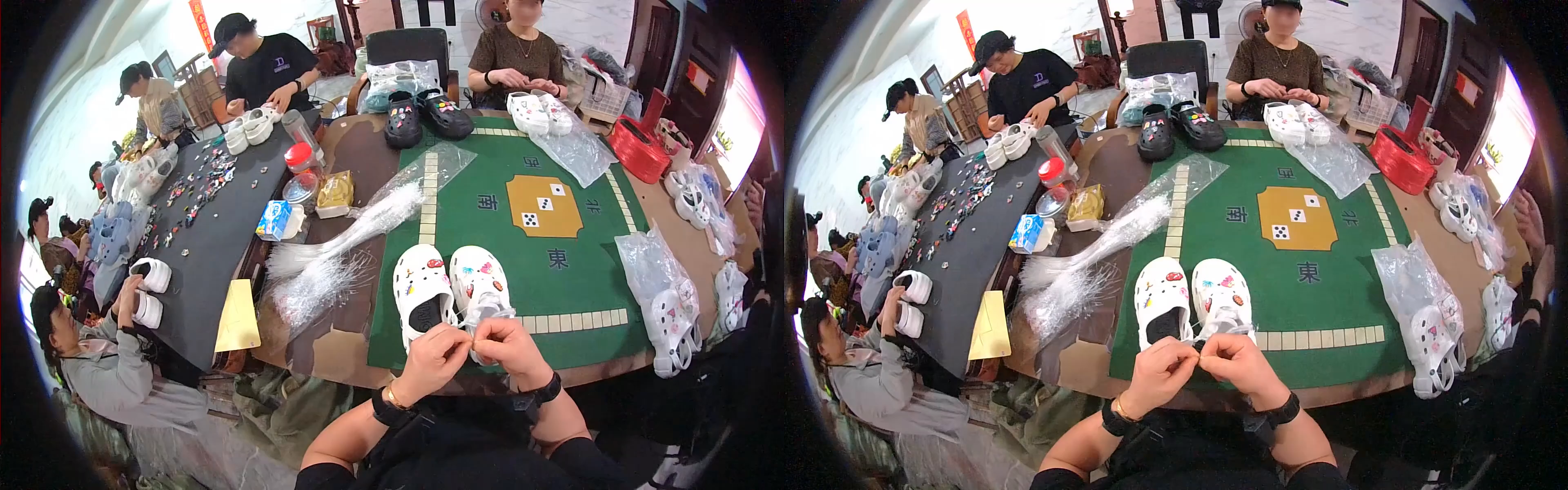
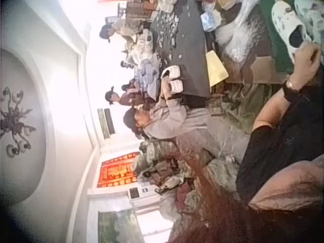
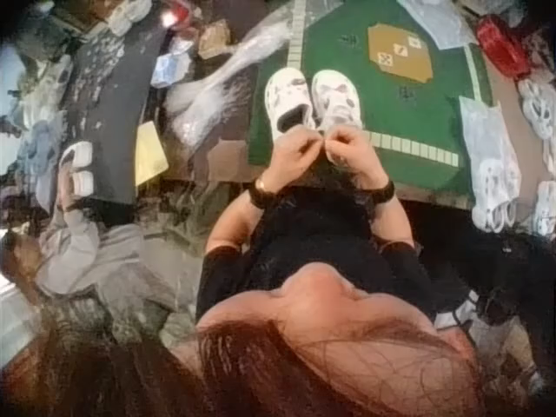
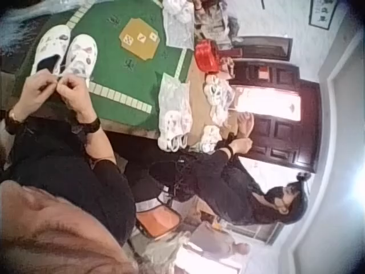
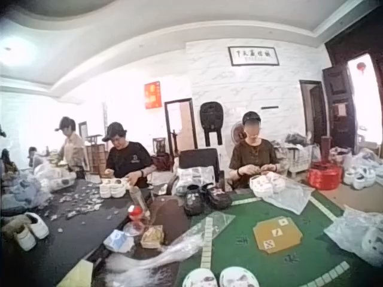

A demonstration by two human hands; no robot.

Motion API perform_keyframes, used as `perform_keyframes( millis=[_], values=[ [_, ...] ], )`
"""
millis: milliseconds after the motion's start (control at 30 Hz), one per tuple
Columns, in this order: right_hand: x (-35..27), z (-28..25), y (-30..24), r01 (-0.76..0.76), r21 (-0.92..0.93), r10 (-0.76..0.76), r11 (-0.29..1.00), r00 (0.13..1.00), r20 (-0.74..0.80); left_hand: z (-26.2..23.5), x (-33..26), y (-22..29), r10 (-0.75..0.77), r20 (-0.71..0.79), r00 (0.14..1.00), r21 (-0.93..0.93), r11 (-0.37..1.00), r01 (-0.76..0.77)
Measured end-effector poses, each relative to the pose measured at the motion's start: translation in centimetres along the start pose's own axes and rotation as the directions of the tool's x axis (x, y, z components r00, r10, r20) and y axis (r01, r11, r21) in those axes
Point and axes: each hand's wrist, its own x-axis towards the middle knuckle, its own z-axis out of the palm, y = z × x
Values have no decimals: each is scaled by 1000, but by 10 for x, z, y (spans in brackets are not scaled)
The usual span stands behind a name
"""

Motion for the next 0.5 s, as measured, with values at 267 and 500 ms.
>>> perform_keyframes(
  millis=[267,500],
  values=[
    [-3,11,0,19,314,-13,949,1000,-23,1,6,6,18,-35,999,-48,999,-20],
    [-1,0,5,-86,447,44,890,994,104,0,6,10,89,-1,996,8,996,-89]
  ],
)
